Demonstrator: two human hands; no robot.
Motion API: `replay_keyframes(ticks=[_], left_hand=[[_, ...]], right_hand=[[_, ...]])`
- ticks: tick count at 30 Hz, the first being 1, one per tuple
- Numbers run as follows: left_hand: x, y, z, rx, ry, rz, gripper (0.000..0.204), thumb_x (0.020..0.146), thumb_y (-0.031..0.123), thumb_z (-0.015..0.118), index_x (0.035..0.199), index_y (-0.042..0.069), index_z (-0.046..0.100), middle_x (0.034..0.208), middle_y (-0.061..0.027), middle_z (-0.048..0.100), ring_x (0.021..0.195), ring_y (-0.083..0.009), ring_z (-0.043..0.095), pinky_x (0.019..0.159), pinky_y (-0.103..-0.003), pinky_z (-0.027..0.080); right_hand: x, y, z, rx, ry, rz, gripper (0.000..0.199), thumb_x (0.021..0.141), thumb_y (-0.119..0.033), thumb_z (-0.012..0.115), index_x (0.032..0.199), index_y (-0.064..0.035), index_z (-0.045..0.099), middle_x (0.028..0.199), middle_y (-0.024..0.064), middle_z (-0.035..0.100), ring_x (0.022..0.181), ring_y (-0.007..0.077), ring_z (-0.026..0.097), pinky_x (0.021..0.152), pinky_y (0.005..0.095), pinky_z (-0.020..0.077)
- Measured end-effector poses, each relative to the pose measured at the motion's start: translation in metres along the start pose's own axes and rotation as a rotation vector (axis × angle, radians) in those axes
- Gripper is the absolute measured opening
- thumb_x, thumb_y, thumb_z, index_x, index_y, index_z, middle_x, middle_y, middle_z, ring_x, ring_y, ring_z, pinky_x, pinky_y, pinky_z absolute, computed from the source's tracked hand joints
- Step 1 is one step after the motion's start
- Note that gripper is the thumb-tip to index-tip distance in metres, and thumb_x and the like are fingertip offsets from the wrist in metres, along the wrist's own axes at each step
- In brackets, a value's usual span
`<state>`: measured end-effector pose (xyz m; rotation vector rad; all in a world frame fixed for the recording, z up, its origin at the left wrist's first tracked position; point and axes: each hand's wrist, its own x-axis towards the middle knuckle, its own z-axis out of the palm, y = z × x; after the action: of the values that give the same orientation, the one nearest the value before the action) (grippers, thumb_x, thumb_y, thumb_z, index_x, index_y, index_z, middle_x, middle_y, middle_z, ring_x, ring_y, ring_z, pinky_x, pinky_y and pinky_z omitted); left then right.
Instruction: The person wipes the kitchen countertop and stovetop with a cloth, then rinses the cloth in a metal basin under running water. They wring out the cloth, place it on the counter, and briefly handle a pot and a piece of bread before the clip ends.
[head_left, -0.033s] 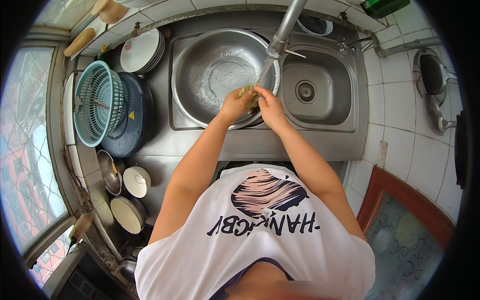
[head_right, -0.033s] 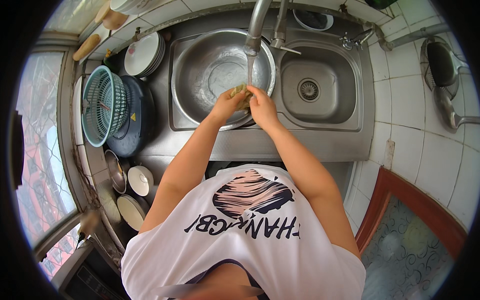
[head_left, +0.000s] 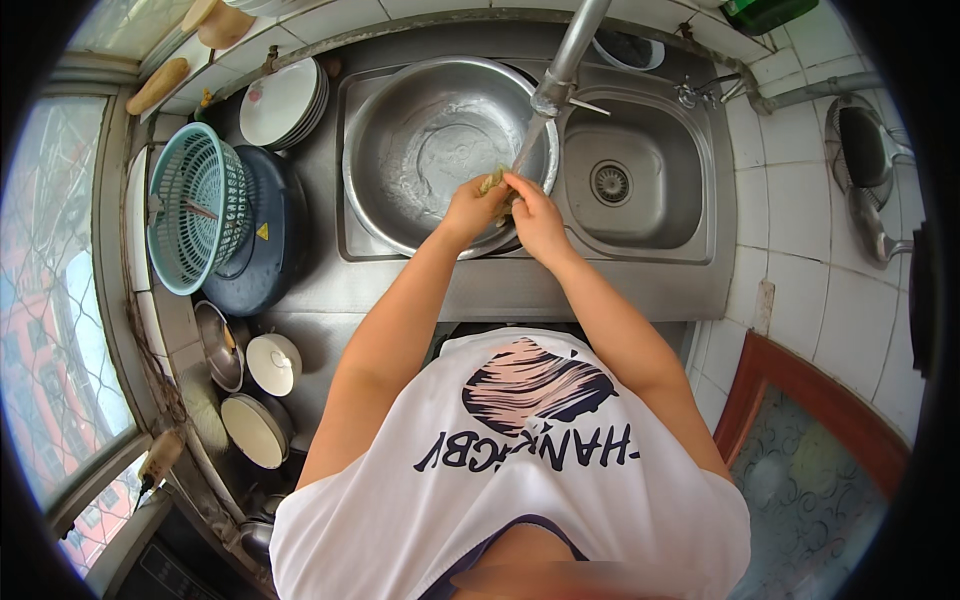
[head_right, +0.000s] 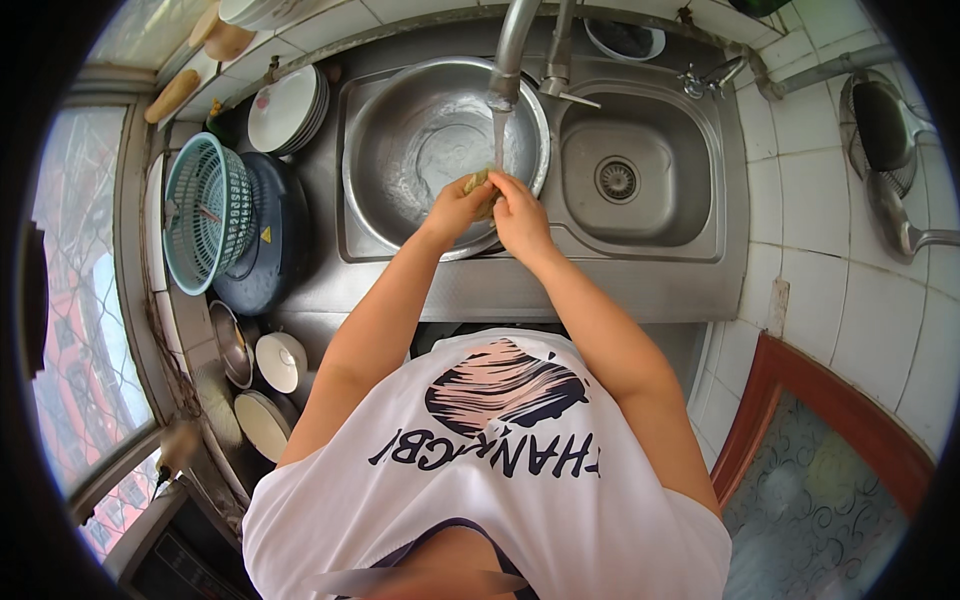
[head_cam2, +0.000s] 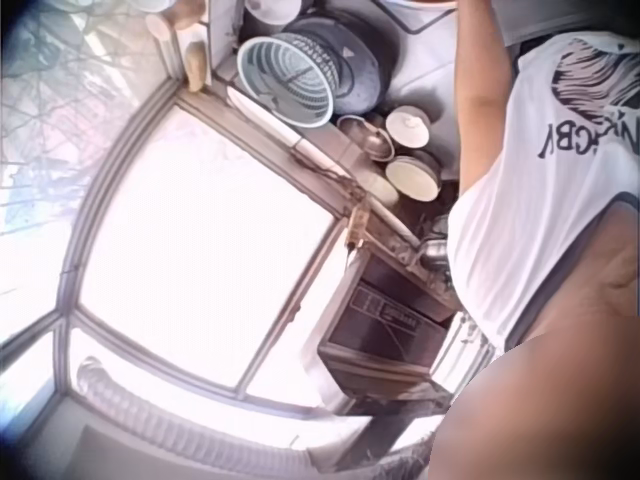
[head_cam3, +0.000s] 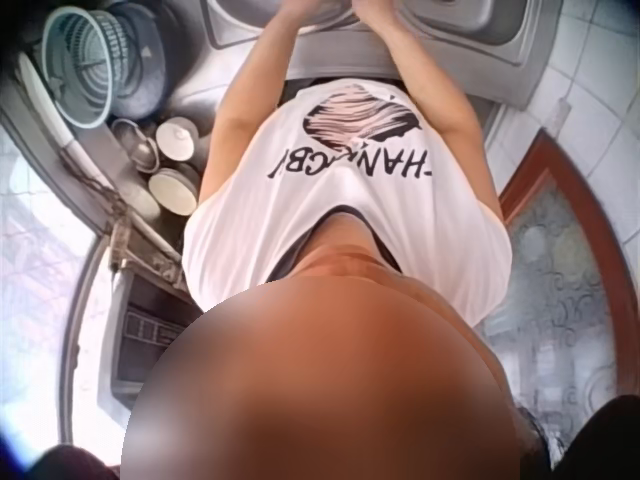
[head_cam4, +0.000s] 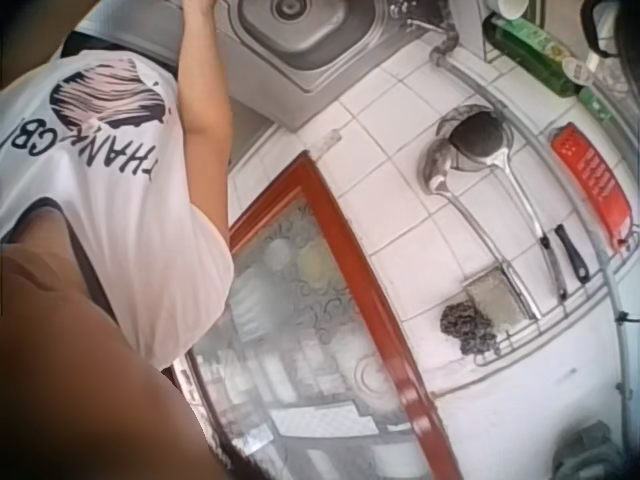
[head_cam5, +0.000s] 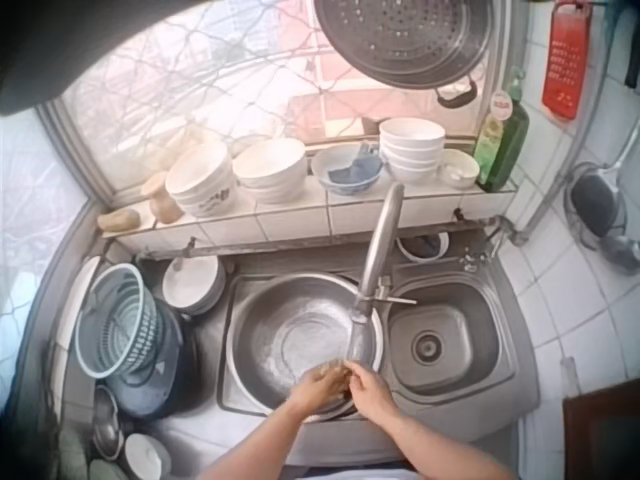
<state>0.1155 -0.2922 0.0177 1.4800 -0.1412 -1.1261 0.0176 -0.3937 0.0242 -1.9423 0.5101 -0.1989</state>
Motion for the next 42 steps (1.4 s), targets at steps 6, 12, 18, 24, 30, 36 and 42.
replay_keyframes(ticks=[6, 12, 18, 24, 30, 36, 42], left_hand=[[-0.008, 0.018, 0.01, -0.08, -0.008, -0.018, 0.032, 0.091, 0.013, 0.049, 0.121, 0.003, 0.05, 0.106, -0.0063, 0.059, 0.097, -0.0135, 0.057, 0.086, -0.027, 0.045], [-0.01, 0.019, 0.005, 0.06, -0.097, -0.016, 0.03, 0.09, 0.012, 0.048, 0.119, 0.003, 0.051, 0.106, -0.0056, 0.059, 0.097, -0.0126, 0.055, 0.087, -0.026, 0.043], [-0.008, -0.006, -0.017, 0.26, -0.021, 0.106, 0.03, 0.092, 0.017, 0.047, 0.118, 0.003, 0.052, 0.106, -0.0065, 0.059, 0.095, -0.0116, 0.055, 0.083, -0.027, 0.043], [-0.034, 0.016, -0.013, 0.919, 0.397, 0.236, 0.027, 0.092, 0.019, 0.045, 0.116, 0.011, 0.055, 0.093, -0.0121, 0.063, 0.086, -0.0252, 0.061, 0.075, -0.031, 0.046], [-0.046, 0.031, -0.023, 0.727, 0.508, 0.583, 0.016, 0.089, 0.014, 0.048, 0.099, 0.012, 0.06, 0.091, -0.0082, 0.06, 0.078, -0.0293, 0.059, 0.068, -0.037, 0.046], [-0.066, 0.073, -0.025, 0.756, 0.605, 0.797, 0.01, 0.087, 0.013, 0.054, 0.092, 0.012, 0.062, 0.078, -0.0069, 0.053, 0.068, -0.025, 0.056, 0.061, -0.033, 0.045], [-0.048, 0.118, -0.017, 0.778, 0.481, 0.811, 0.023, 0.084, 0.01, 0.055, 0.105, 0.015, 0.063, 0.082, -0.0082, 0.056, 0.076, -0.0253, 0.058, 0.066, -0.034, 0.045]], right_hand=[[0.009, 0.018, -0.002, 0.271, 0.02, 0.198, 0.046, 0.083, 0.0, 0.039, 0.128, -0.0018, 0.044, 0.128, 0.0163, 0.049, 0.118, 0.0246, 0.047, 0.097, 0.0308, 0.0377], [0.019, 0.012, -0.014, 0.57, -0.028, 0.357, 0.042, 0.087, -0.002, 0.04, 0.129, -0.0001, 0.043, 0.12, 0.01, 0.054, 0.112, 0.0199, 0.049, 0.096, 0.0295, 0.0376], [0.017, 0.018, -0.01, 0.345, -0.044, 0.228, 0.022, 0.082, -0.013, 0.059, 0.099, -0.0002, 0.055, 0.093, 0.0076, 0.061, 0.087, 0.0163, 0.057, 0.078, 0.0286, 0.0446], [0.006, 0.006, -0.01, 0.178, -0.027, 0.137, 0.021, 0.081, -0.015, 0.061, 0.096, -0.0021, 0.054, 0.087, 0.0072, 0.061, 0.08, 0.0159, 0.058, 0.073, 0.0287, 0.0454], [0.002, -0.02, -0.016, -0.104, -0.082, 0.174, 0.025, 0.078, -0.016, 0.062, 0.1, -0.0069, 0.055, 0.083, 0.0082, 0.06, 0.079, 0.0224, 0.058, 0.069, 0.034, 0.0456], [-0.004, -0.027, -0.005, -0.38, -0.214, -0.06, 0.026, 0.079, -0.024, 0.062, 0.097, -0.0062, 0.056, 0.083, 0.009, 0.062, 0.086, 0.0281, 0.057, 0.07, 0.0404, 0.0456], [-0.005, -0.012, 0.01, 0.138, -0.219, 0.284, 0.022, 0.088, -0.022, 0.052, 0.101, -0.0041, 0.052, 0.089, 0.0076, 0.061, 0.068, 0.02, 0.06, 0.059, 0.0308, 0.0456]])
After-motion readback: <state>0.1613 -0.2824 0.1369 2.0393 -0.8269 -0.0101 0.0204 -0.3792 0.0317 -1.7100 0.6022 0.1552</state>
